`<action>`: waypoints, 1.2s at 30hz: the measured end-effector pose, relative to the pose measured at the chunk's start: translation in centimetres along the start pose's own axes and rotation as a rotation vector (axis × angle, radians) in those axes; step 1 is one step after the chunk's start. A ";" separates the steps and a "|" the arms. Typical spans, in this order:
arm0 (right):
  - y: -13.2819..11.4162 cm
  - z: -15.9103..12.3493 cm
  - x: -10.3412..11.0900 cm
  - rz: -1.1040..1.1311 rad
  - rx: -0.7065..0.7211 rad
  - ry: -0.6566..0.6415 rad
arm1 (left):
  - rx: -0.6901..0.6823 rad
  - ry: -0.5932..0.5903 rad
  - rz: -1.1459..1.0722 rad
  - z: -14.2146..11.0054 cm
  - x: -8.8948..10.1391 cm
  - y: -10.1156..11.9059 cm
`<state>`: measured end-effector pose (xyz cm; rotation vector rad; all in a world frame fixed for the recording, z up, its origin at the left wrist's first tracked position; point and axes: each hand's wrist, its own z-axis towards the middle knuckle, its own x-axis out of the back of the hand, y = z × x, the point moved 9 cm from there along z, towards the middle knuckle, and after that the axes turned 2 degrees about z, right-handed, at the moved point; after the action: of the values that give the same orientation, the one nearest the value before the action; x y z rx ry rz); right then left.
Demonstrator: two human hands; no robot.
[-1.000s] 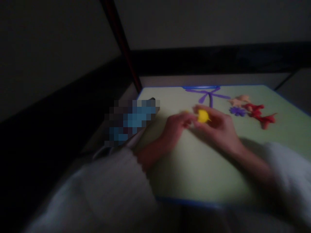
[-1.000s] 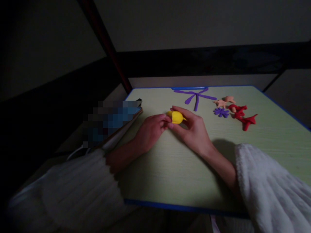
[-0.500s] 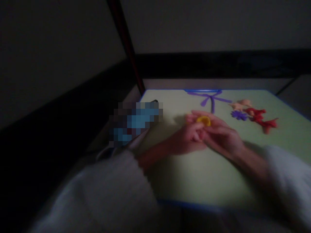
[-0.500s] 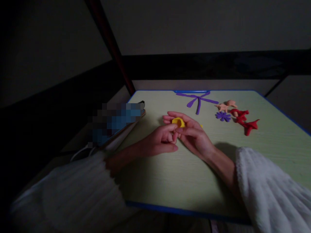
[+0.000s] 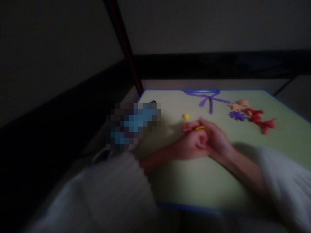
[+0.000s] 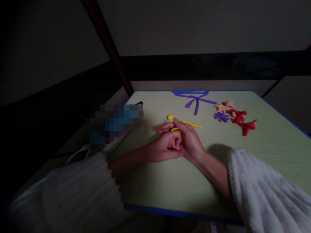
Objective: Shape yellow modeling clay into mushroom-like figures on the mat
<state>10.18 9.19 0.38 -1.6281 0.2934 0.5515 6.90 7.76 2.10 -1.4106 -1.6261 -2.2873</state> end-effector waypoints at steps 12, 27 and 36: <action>-0.8 -1.0 0.3 -0.148 0.171 0.119 | -0.042 -0.119 -0.581 0.4 -1.7 -0.7; -1.0 0.8 0.8 0.028 -0.013 -0.024 | -0.146 -0.067 0.159 -0.3 -0.2 0.3; -2.2 -1.2 -2.5 -0.487 0.186 -0.183 | -0.280 -0.131 0.853 -1.8 -1.7 1.9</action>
<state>9.42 7.96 3.60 -1.3911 -0.1827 0.2858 7.60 4.73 2.35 -1.8472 -0.5059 -1.9381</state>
